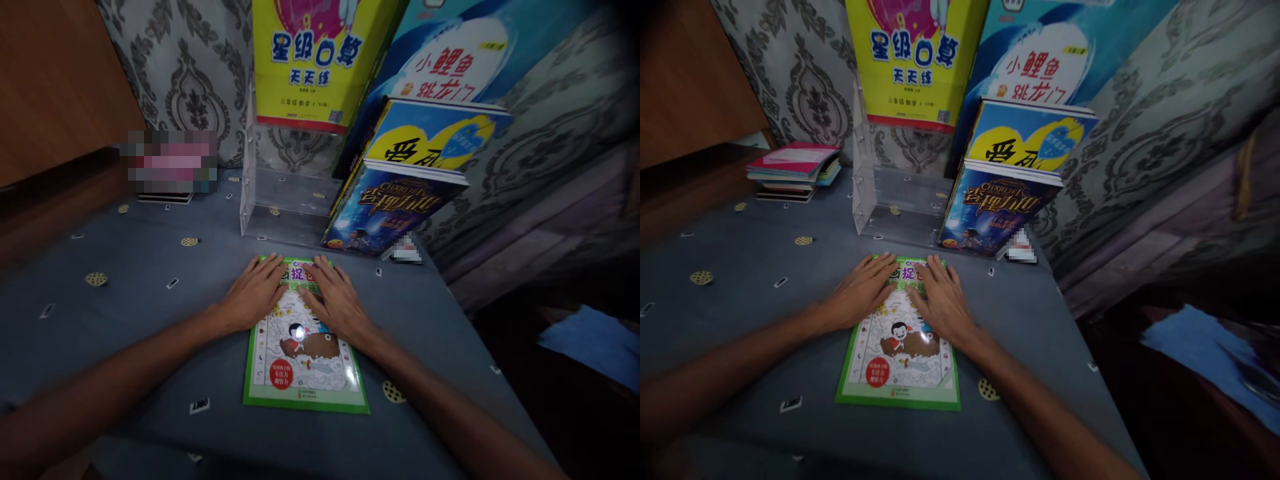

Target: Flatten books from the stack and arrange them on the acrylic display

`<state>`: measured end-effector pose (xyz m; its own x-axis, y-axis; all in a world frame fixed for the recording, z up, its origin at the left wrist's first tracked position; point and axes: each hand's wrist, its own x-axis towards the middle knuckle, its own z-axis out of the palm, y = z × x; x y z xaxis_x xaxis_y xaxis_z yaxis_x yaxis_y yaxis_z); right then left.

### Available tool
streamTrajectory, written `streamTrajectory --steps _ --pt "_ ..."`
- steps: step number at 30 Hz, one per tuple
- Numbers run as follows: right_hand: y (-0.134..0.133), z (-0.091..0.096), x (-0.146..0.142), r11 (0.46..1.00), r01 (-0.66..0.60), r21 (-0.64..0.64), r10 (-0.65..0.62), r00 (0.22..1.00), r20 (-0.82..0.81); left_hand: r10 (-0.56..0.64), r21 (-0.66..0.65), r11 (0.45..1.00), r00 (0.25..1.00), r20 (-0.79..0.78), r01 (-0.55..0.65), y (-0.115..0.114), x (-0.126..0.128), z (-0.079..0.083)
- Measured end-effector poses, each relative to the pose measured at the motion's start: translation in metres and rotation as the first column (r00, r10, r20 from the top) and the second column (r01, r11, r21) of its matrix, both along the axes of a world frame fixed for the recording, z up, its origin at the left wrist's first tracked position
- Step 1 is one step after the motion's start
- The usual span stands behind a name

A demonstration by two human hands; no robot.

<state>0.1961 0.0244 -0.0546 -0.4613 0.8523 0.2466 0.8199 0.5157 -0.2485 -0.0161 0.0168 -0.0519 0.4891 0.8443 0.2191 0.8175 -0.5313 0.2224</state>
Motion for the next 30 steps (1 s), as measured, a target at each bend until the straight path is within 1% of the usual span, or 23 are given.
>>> streamTrajectory --steps 4,11,17,20,24,27,30 --pt "-0.002 0.003 -0.002 1.000 0.015 0.002 -0.015 1.000 0.024 -0.011 0.004 1.000 1.000 0.022 0.011 0.000 -0.001 0.000" --pt "-0.005 0.009 -0.005 1.000 0.031 -0.003 -0.031 1.000 -0.003 -0.045 0.045 0.998 0.999 0.007 0.045 0.002 -0.005 -0.003" --pt "-0.021 0.022 -0.007 0.991 0.109 -0.080 -0.111 0.994 -0.021 -0.109 -0.036 0.993 0.994 0.000 0.109 0.003 -0.013 0.001" --pt "-0.029 0.026 -0.004 0.989 0.119 -0.093 -0.124 0.991 -0.058 -0.141 -0.039 0.989 0.990 0.017 0.142 -0.001 -0.017 0.001" --pt "-0.036 0.025 0.000 0.986 0.125 -0.113 -0.134 0.988 -0.075 -0.135 -0.031 0.990 0.990 0.031 0.136 -0.006 -0.017 0.002" --pt "-0.042 0.020 0.002 0.990 0.113 -0.087 -0.120 0.990 -0.079 -0.108 -0.049 0.993 0.994 0.032 0.109 -0.009 -0.015 0.003" --pt "-0.051 0.016 0.002 0.995 0.095 -0.030 -0.096 0.993 -0.061 -0.081 -0.053 0.995 0.995 0.059 0.084 -0.012 -0.014 0.003"
